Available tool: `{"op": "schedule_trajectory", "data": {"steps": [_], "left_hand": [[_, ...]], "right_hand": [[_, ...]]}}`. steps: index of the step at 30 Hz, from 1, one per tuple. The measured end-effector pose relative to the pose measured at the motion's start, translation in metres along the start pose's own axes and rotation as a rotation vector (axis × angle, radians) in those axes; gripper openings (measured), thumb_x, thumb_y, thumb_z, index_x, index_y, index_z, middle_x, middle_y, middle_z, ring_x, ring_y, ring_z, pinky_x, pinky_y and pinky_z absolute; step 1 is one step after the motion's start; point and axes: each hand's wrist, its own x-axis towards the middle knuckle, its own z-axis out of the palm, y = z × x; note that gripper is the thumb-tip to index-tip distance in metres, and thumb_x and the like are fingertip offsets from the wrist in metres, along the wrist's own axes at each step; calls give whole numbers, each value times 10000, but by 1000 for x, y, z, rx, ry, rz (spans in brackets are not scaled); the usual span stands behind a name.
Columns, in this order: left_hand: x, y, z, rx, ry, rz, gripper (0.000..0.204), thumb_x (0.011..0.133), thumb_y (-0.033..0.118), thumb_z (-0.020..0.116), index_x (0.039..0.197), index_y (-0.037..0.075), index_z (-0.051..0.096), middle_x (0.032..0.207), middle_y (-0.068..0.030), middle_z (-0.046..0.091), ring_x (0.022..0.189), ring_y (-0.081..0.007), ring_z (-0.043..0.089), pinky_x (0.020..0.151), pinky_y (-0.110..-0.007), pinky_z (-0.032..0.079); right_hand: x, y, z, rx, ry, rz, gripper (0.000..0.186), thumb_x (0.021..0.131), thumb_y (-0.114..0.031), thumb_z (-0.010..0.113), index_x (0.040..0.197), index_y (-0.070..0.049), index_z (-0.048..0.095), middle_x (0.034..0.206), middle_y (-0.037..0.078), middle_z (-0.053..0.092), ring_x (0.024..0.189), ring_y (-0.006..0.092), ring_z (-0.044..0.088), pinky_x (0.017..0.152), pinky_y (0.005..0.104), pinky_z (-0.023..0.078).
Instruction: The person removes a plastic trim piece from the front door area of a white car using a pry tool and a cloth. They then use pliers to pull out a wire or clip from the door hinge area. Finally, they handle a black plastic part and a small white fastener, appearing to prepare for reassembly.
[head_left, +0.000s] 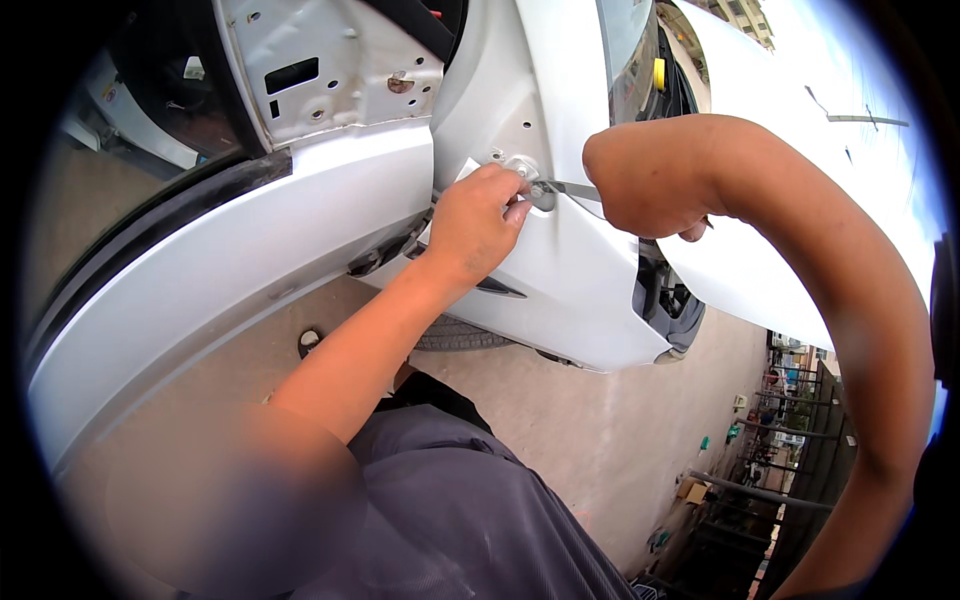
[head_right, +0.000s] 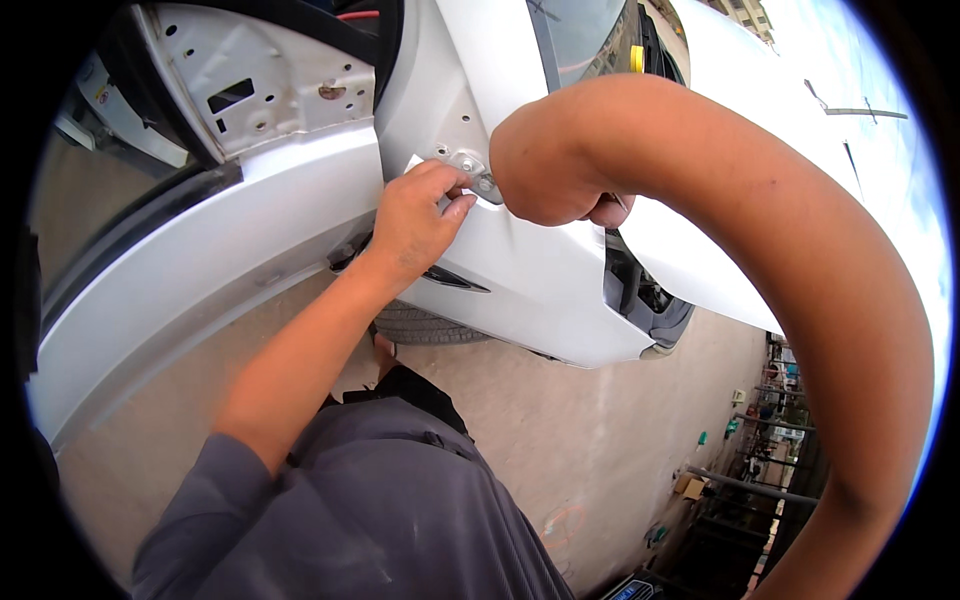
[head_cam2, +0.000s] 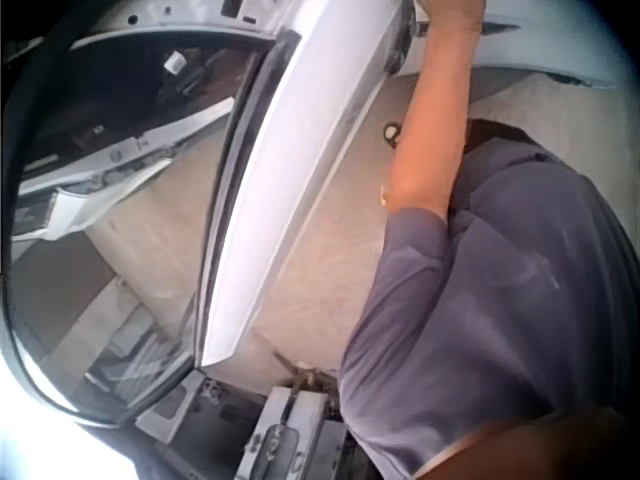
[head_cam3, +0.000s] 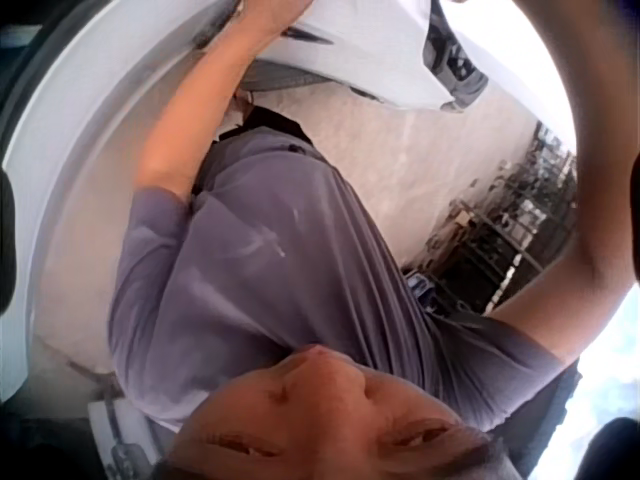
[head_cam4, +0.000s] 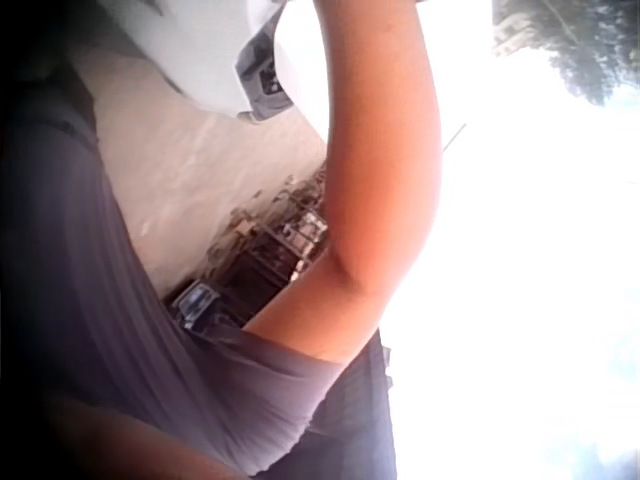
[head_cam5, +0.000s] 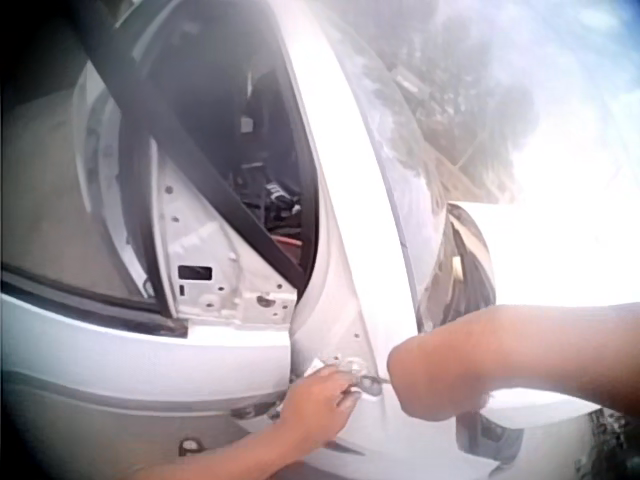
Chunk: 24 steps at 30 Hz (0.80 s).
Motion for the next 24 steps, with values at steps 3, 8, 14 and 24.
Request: {"op": "schedule_trajectory", "data": {"steps": [3, 8, 14, 24], "left_hand": [[-17, 5, 18, 95, 24, -131, 180, 831, 114, 741, 980, 33, 681, 909, -106, 654, 777, -313, 657, 683, -415, 522], [-17, -1, 37, 317, 181, 4, 160, 836, 222, 748, 866, 101, 648, 816, -33, 614, 634, -266, 646, 511, -394, 503], [-12, 3, 47, 359, 244, 6, 165, 789, 200, 787, 843, 99, 668, 728, -31, 587, 588, -246, 614, 492, -368, 477], [-16, -4, 53, 361, 343, 101, 206, 738, 136, 823, 894, 68, 707, 684, -29, 561, 543, -224, 579, 478, -348, 449]], "right_hand": [[5, 5, -3, -61, -59, -59, 174, 572, 85, 597, 563, 63, 425, 564, 155, 429, 504, 247, 370, 427, 407, 320], [5, 10, -11, 127, -142, 5, 189, 879, -43, 519, 774, 99, 586, 605, 161, 590, 504, 271, 614, 475, 402, 481], [6, 15, -19, 256, -215, -37, 241, 892, -56, 509, 716, 89, 587, 605, 161, 591, 506, 273, 600, 490, 400, 484], [34, 32, -10, -386, -198, -517, 223, 883, -44, 558, 713, 88, 615, 640, 178, 590, 552, 284, 578, 535, 410, 479]]}}
